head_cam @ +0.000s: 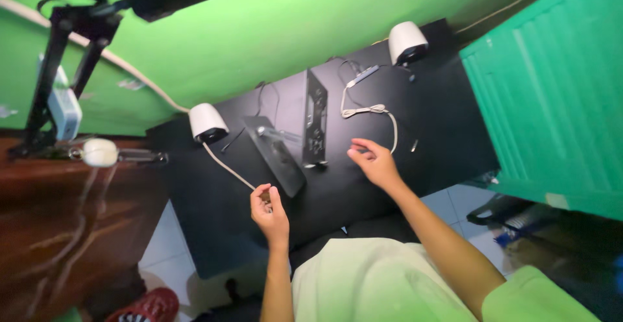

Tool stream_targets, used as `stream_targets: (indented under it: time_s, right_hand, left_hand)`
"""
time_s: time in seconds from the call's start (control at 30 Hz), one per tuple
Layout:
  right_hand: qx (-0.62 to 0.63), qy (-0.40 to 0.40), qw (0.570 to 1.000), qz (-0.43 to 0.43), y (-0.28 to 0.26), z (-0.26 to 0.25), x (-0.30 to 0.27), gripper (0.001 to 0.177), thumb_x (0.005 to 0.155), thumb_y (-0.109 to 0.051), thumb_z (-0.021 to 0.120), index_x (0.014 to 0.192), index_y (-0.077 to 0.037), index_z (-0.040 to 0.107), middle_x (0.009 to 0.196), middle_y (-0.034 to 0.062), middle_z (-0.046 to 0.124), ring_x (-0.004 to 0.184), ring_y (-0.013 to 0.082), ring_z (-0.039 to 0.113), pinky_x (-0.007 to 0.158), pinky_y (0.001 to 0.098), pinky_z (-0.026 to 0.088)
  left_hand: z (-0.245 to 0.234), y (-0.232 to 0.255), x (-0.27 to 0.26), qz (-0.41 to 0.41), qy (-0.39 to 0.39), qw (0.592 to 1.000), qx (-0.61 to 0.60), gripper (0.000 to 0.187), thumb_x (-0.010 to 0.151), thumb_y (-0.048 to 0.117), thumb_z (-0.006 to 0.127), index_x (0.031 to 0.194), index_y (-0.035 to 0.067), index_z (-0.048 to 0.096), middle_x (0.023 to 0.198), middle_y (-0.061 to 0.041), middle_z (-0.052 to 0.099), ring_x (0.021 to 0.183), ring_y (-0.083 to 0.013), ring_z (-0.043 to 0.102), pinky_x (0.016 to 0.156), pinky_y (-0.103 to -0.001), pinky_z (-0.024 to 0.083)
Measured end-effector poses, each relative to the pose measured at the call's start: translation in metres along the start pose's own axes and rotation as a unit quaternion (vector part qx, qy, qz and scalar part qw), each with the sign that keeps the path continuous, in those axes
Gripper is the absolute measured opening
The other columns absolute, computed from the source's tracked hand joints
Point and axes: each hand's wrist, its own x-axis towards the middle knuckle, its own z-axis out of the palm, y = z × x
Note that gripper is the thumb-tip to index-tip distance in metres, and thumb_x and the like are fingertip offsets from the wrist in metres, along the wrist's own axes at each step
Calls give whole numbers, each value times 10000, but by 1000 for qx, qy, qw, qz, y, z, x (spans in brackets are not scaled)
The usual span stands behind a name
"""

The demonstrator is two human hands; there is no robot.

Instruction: The person adjusts a desk-mounted lamp, places a cooling stand on the desk, connects its USB cable, and then unfolds and positions a large mouse pad.

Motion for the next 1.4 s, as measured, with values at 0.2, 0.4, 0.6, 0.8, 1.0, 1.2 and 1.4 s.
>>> stream_targets:
  time_s: [0.2, 0.4, 0.6, 0.8, 1.0, 1.2, 1.4]
  right_hand:
    - [-177, 190, 964, 60, 56, -113, 31, 394, 1047, -409, 922, 1293, -102, 901, 1116, 103, 924, 991, 176, 874, 910, 337, 662]
    - [-363, 160, 896, 200, 55, -165, 53, 481, 899, -593, 956, 1178, -209, 885, 1105, 59, 919, 1175, 358, 800, 998, 538, 622]
    - [-360, 86, 900, 230, 54, -173, 69, 318, 901, -496, 952, 1085, -237, 946, 1125, 55, 915, 1080, 304, 838, 977, 480, 651]
    - [-18, 12, 988, 152, 48, -177, 76, 223, 975, -183, 893, 1042, 27, 858, 897, 158, 858, 569, 169, 694, 558, 327, 541]
    - [120, -44, 979, 159, -8, -189, 75, 160, 1036, -184, 837, 1078, -31, 848, 845, 63, 807, 572, 118, 659, 497, 245, 383]
    - [270, -124, 951, 89, -75, -194, 81, 197, 1117, -244, 790, 1061, -55, 797, 824, 39, 762, 660, 121, 684, 576, 260, 480]
    - [332, -174, 922, 101, -122, -179, 100, 218, 1131, -265, 812, 1114, -50, 790, 872, 31, 756, 717, 126, 675, 655, 270, 525]
  left_hand:
    - [62, 96, -12, 128, -54, 981, 134, 154, 1081, 98, 838, 1216, 63, 774, 1007, -26, 777, 859, -121, 739, 812, -285, 587]
    - [107, 136, -12, 150, -76, 974, 151, 163, 1058, 72, 846, 1205, 64, 775, 988, -42, 761, 821, -159, 716, 775, -313, 546]
    - [128, 141, -17, 147, -69, 974, 158, 173, 1046, 65, 844, 1209, 67, 785, 995, -44, 762, 821, -157, 711, 760, -311, 551]
    - [153, 144, -32, 161, -93, 972, 141, 164, 1046, 73, 842, 1201, 73, 788, 1001, -48, 766, 842, -153, 730, 786, -312, 585]
    - [191, 177, -49, 191, -148, 957, 160, 158, 1006, 68, 870, 1140, 90, 790, 999, -56, 773, 864, -193, 722, 807, -340, 581]
    - [214, 213, -37, 188, -154, 963, 119, 166, 1015, 74, 856, 1164, 81, 785, 1029, -50, 793, 854, -198, 704, 779, -326, 520]
    - [223, 224, -31, 167, -123, 972, 106, 136, 1035, 77, 853, 1160, 70, 798, 1031, -48, 789, 837, -159, 669, 774, -320, 507]
